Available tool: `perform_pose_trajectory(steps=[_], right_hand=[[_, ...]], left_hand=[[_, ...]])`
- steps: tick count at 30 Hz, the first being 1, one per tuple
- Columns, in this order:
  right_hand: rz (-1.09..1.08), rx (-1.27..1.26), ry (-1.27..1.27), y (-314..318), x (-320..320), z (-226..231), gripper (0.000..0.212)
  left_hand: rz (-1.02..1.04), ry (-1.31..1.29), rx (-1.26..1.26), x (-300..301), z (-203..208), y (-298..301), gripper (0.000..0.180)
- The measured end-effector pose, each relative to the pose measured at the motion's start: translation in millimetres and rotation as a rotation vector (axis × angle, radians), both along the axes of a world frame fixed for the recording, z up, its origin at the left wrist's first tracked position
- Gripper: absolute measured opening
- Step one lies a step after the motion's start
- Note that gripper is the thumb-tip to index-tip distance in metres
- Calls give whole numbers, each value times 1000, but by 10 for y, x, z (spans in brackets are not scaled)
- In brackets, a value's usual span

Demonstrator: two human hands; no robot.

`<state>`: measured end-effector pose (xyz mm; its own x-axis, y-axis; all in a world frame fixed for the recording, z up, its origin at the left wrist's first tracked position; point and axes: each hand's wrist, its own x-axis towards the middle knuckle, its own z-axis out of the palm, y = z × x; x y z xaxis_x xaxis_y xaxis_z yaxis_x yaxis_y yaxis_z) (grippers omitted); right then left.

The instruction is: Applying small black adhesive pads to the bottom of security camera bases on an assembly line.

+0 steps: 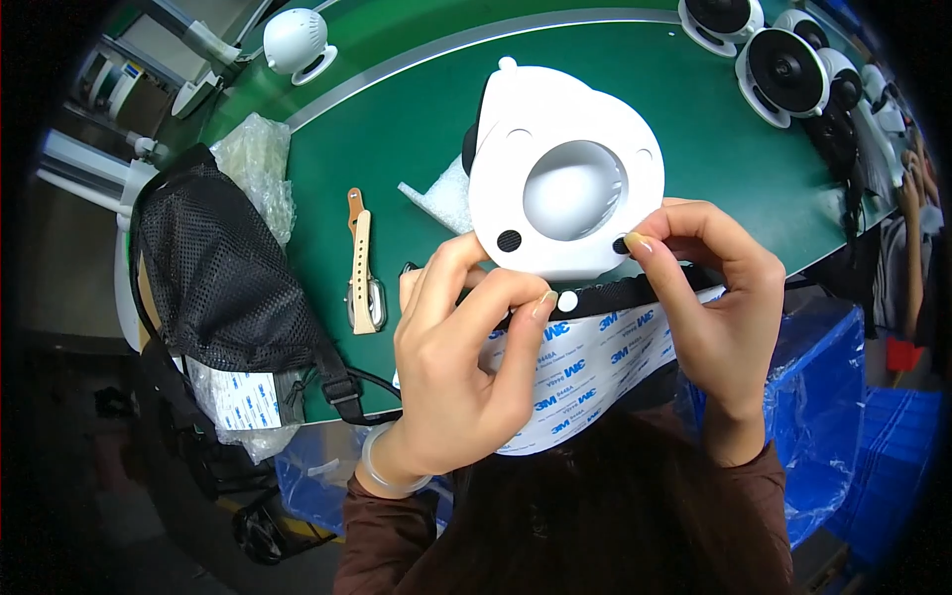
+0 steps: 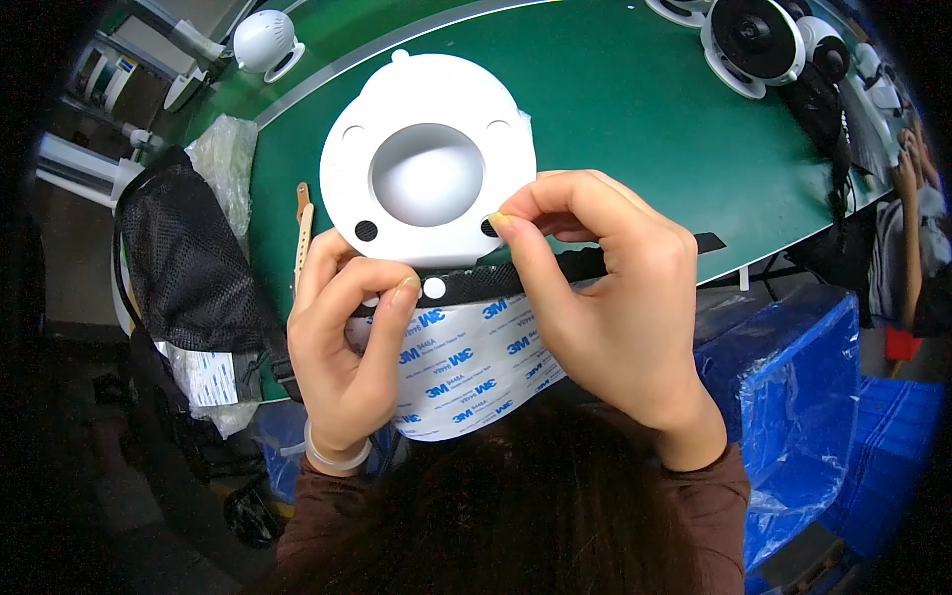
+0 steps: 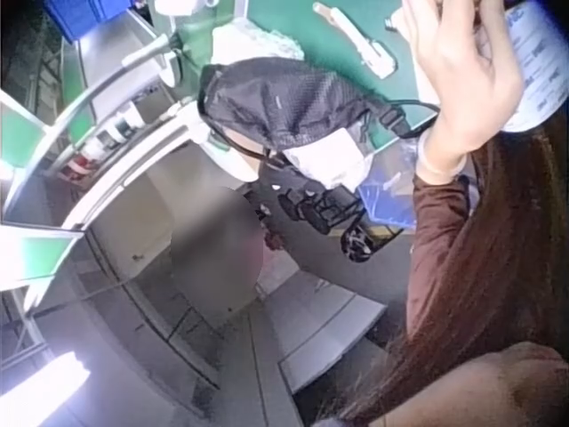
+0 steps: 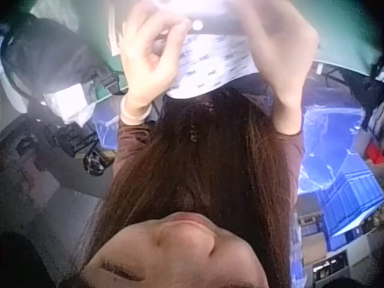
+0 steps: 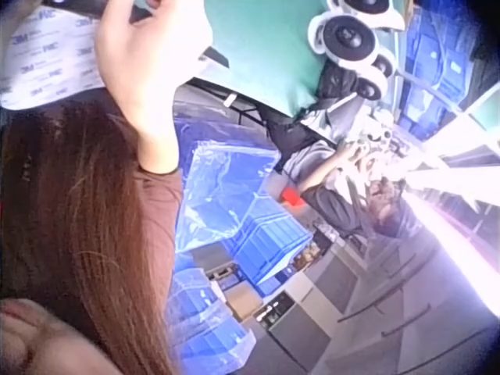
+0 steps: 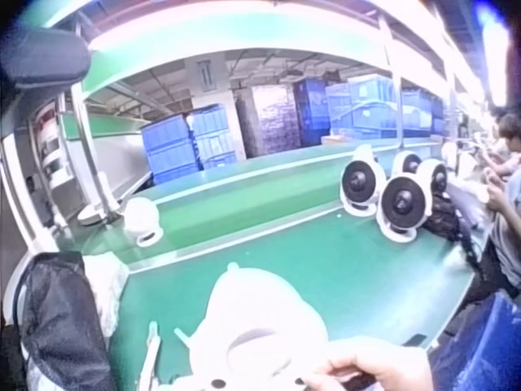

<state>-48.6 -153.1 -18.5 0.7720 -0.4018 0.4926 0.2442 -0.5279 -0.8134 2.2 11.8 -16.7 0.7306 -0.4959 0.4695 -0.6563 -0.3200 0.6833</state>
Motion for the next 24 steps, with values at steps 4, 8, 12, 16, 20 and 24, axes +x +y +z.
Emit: perform_pose_trajectory(steps=[4,8,12,16,20,24], right_hand=[[-24,-52,-8,29,4,-20,8],[9,147,-17,0,31,-26,17],[-40,209,-27,-91,-74,20,20],[211,-317,-8,-146,-244,141,21],[300,-308,102,-107,-278,167,15],[322,-334,125,-146,-345,158,14]], left_hand=[[-13,6,-8,12,0,15,6],[-46,69,-27,7,7,29,5],[50,-29,17,-114,54,167,8],[13,-103,30,-208,160,180,13],[-144,-54,44,-132,244,142,16],[-195,-128,166,-104,244,56,12]])
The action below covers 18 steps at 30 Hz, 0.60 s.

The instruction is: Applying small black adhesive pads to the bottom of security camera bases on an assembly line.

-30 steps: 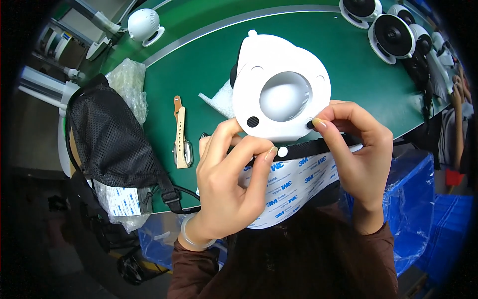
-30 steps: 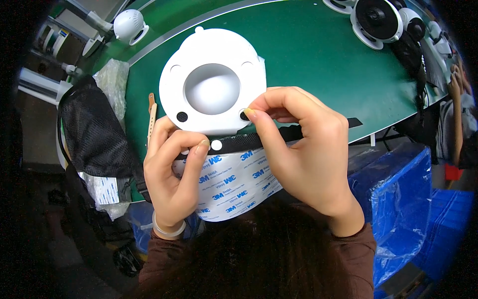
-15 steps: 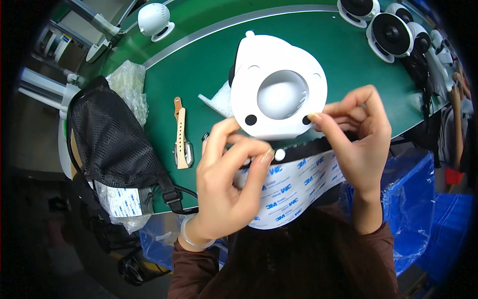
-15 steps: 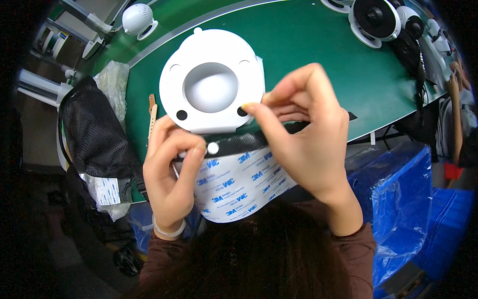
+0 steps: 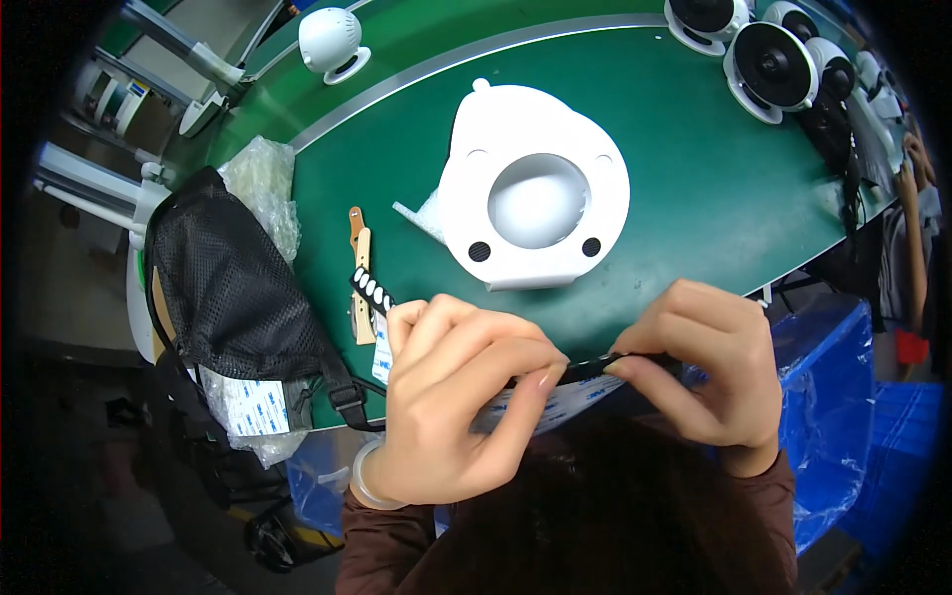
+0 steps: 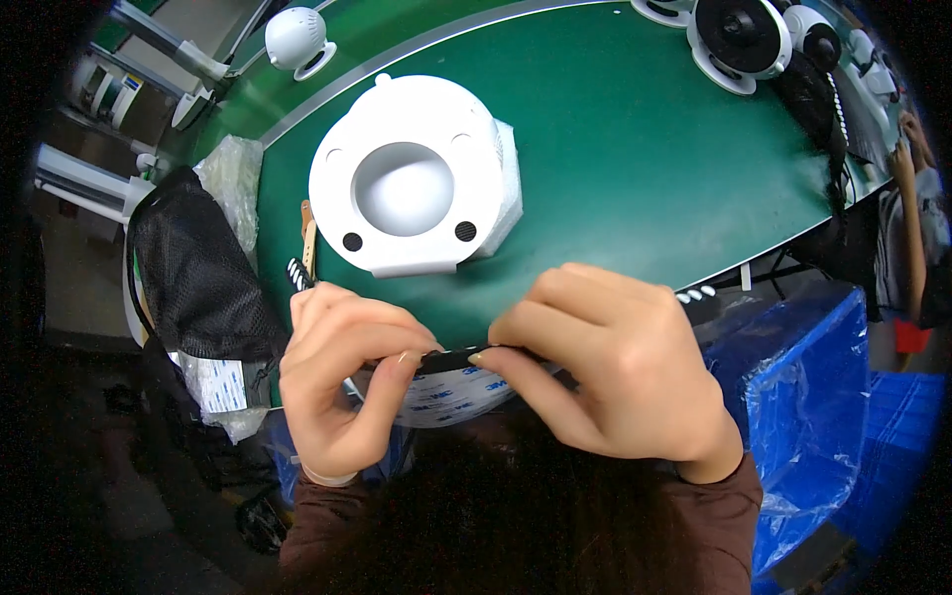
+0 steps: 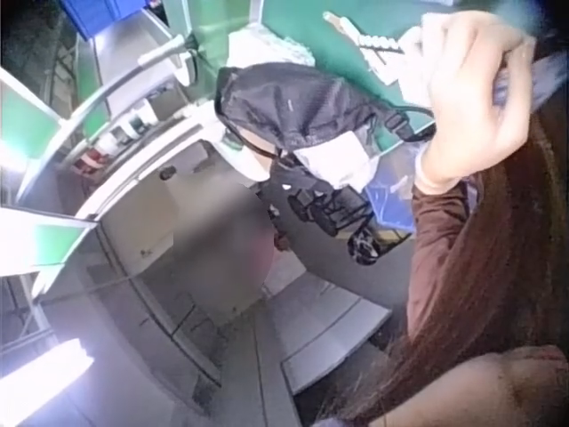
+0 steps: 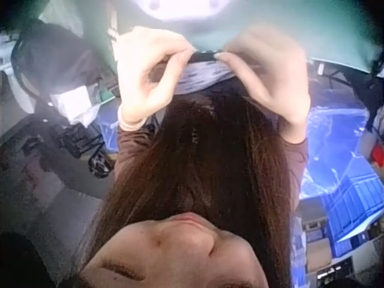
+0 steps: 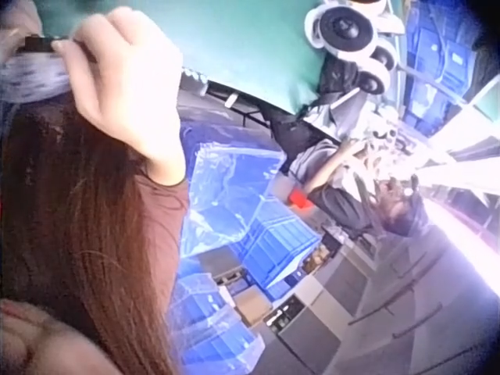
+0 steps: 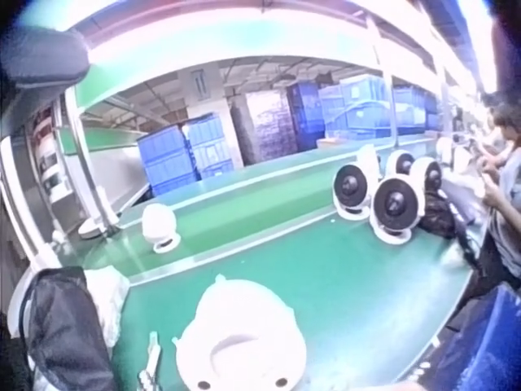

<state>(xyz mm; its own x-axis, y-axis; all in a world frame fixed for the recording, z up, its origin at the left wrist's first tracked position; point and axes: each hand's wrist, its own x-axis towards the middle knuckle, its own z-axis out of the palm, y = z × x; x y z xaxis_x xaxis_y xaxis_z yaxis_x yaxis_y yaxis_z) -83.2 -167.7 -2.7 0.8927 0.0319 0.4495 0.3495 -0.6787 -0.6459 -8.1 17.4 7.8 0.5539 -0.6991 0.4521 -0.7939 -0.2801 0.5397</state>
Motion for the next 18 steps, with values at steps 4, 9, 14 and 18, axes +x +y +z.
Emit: perform_pose_trajectory(steps=[4,9,14,18], right_hand=[[-25,52,-101,46,23,-43,17],[-21,63,-198,113,38,-63,23],[-54,65,-215,142,29,-57,23],[-59,65,-333,159,57,-111,20]], left_hand=[[24,0,-3,19,-30,-35,11],[8,-29,-3,11,-26,-91,10],[47,-86,-19,-17,-10,-112,11],[56,-78,-15,-6,-18,-104,11]])
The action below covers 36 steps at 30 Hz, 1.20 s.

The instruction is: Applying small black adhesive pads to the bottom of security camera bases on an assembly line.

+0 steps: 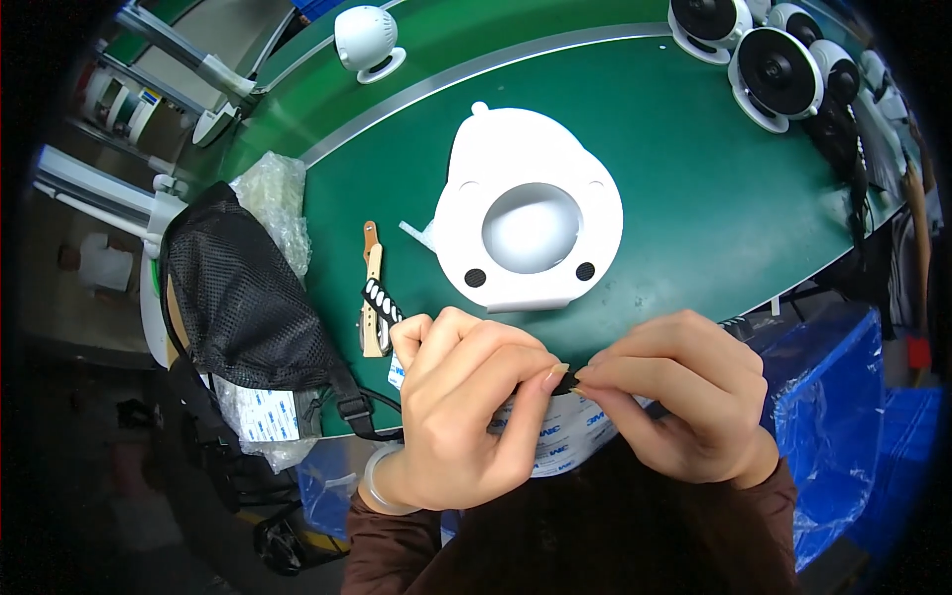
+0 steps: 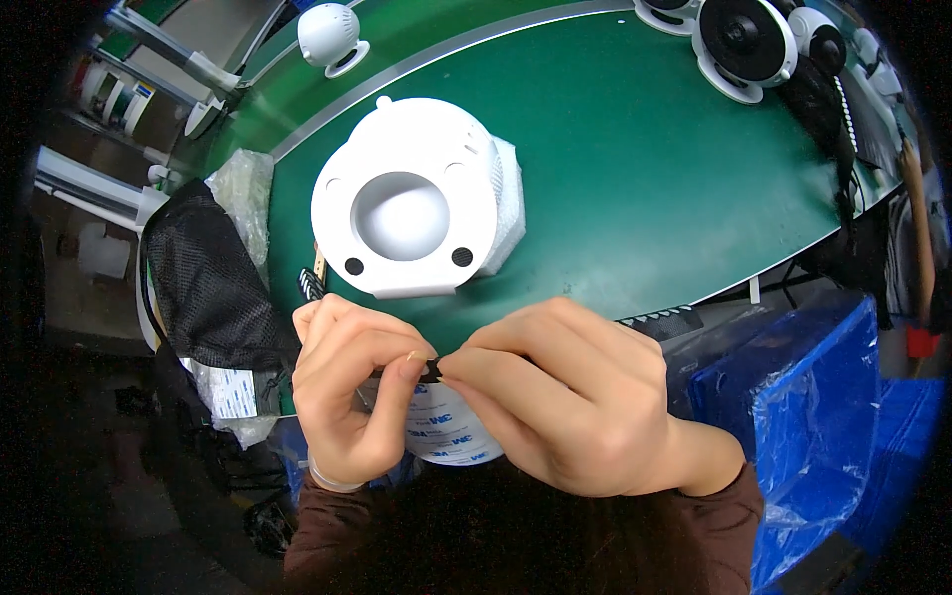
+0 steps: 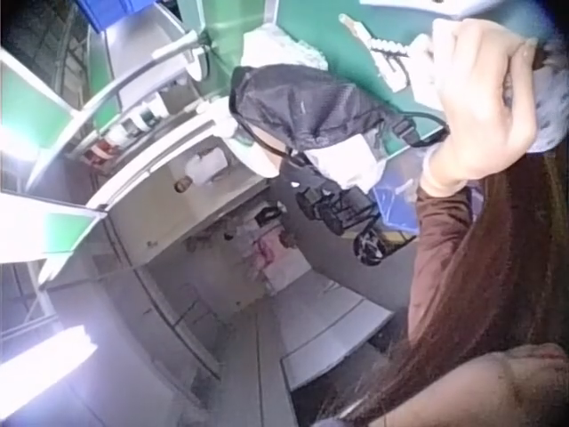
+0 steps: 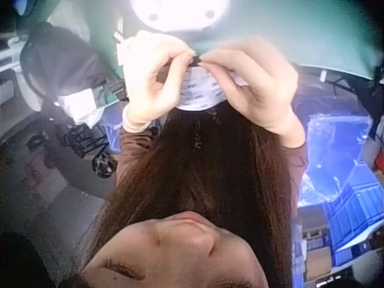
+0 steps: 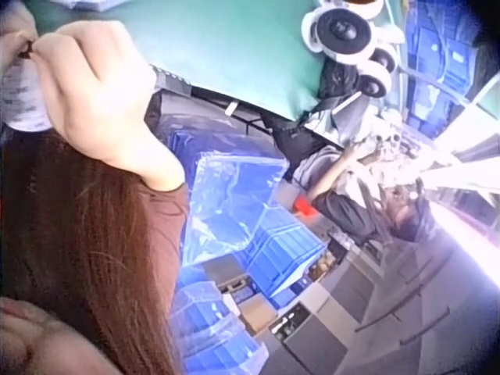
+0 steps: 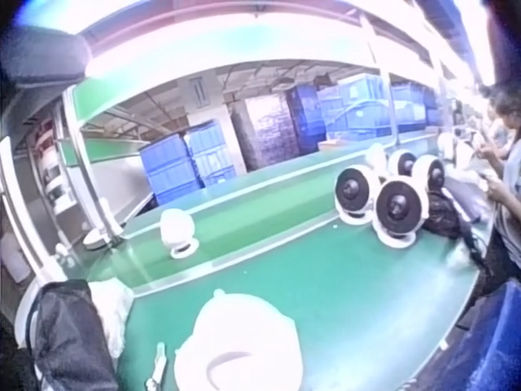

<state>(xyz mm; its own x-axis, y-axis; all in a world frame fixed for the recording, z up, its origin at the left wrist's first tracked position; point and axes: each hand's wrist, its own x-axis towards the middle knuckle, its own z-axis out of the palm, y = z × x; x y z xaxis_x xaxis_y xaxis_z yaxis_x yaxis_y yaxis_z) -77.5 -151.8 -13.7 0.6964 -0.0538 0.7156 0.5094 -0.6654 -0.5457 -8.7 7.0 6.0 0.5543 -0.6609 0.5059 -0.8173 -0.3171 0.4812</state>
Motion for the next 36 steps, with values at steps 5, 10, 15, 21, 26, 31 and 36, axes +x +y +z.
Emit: perform_pose_trajectory(steps=[5,10,15,21,26,31,36], right_hand=[[-20,42,90,48,-36,44,22],[4,6,23,33,-6,34,23],[-1,-23,2,35,12,35,24],[41,-58,65,4,67,62,22],[1,-29,136,52,65,87,22],[81,-19,125,0,101,69,20],[131,-32,206,-33,117,119,18]], left_hand=[[13,-26,-15,-1,16,3,11],[55,37,7,-27,28,7,6],[30,10,-51,20,5,12,12],[31,7,-27,46,2,29,11],[29,44,-27,77,-18,19,11],[85,47,19,10,24,20,6],[82,24,53,18,41,28,7]])
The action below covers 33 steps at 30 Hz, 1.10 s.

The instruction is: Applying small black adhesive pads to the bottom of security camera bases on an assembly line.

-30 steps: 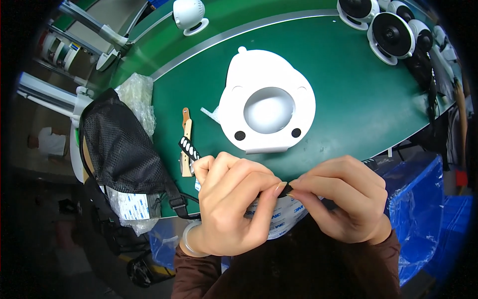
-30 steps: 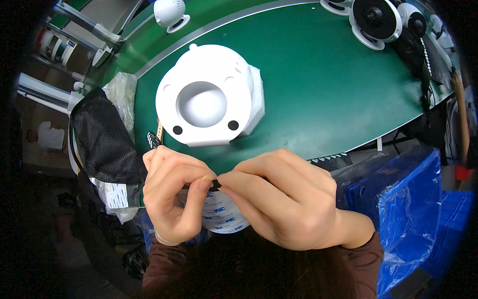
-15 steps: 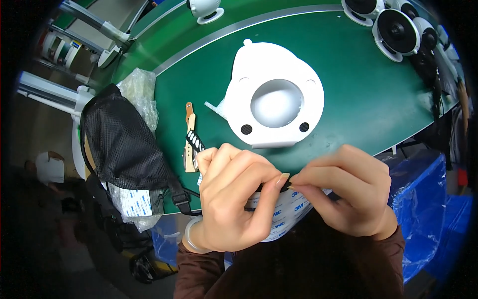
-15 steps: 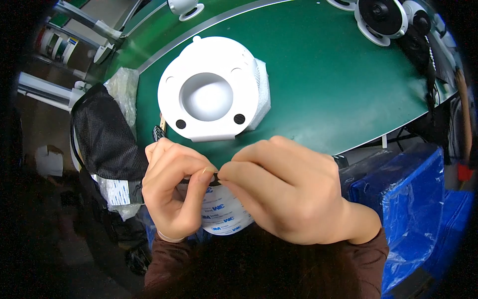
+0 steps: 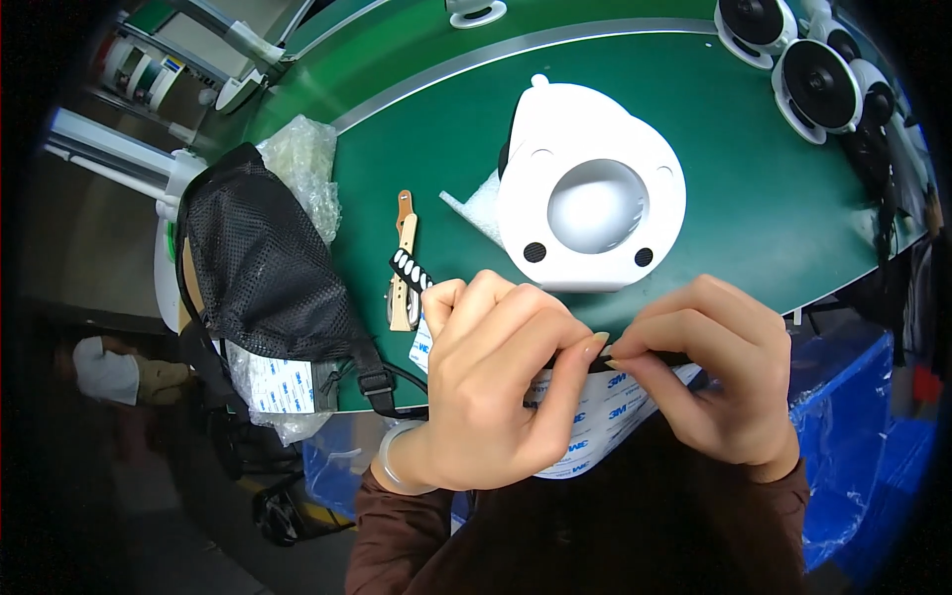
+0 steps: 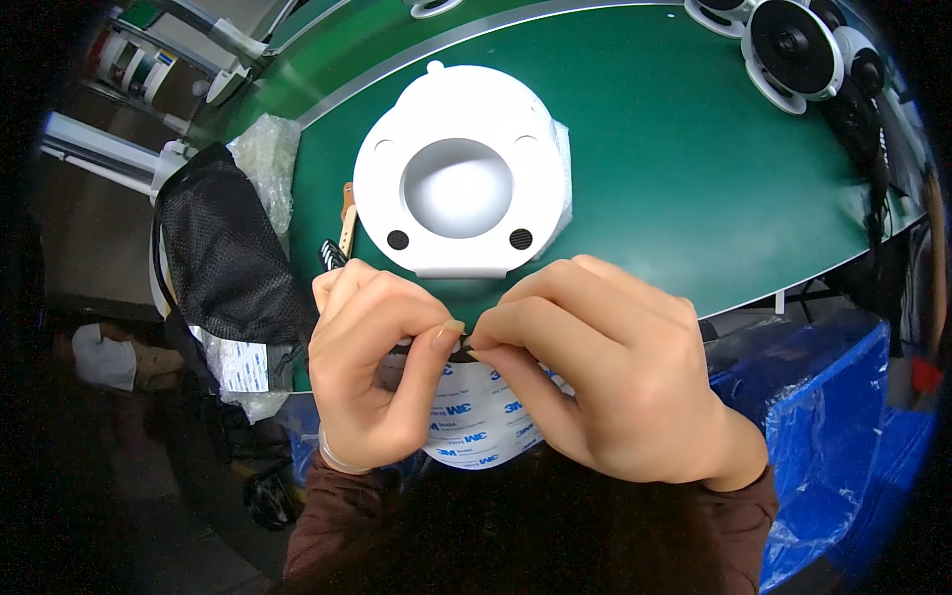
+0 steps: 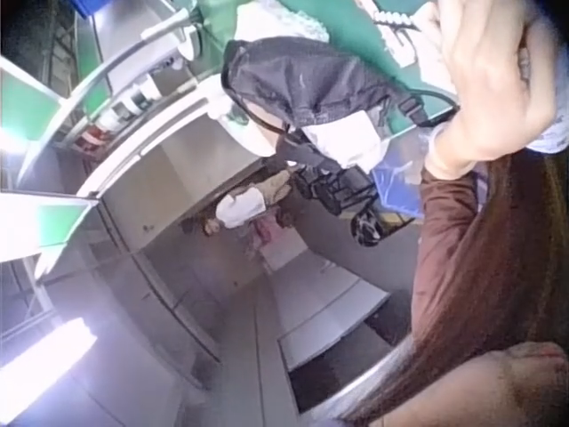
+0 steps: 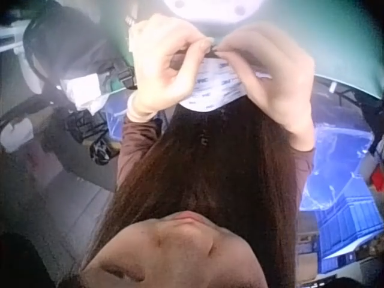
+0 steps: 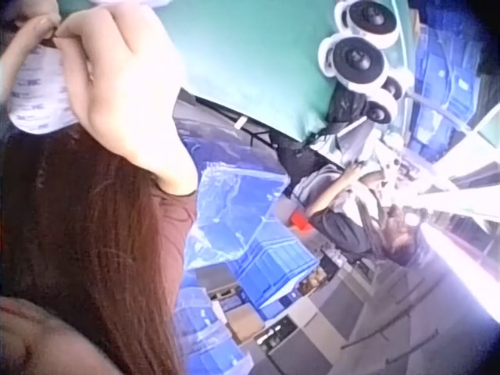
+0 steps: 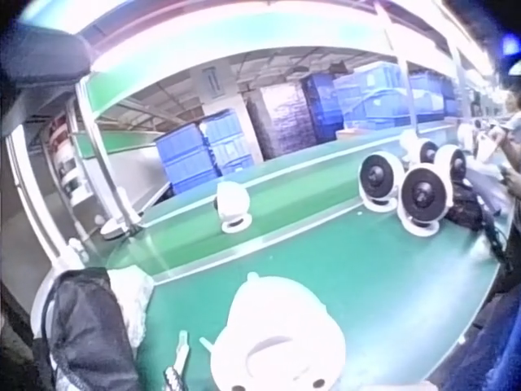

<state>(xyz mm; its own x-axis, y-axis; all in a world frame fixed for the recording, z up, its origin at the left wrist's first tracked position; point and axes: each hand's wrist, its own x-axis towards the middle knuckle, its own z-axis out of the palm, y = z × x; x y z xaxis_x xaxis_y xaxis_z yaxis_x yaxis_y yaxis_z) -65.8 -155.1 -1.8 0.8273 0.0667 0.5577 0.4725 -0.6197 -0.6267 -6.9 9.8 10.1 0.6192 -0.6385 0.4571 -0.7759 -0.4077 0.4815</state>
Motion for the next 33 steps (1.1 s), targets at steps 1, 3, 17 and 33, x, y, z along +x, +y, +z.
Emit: perform_pose_trajectory(steps=[1,3,17,33], right_hand=[[10,-7,9,-4,9,5,18],[5,96,5,-11,-4,62,12],[-256,392,100,-191,391,145,8],[-409,92,-13,-90,395,137,7]], left_hand=[[6,0,0,5,-2,9,7],[24,-50,-22,51,-57,12,11],[163,78,-139,130,-160,2,2],[113,-6,-183,188,-196,5,3]])
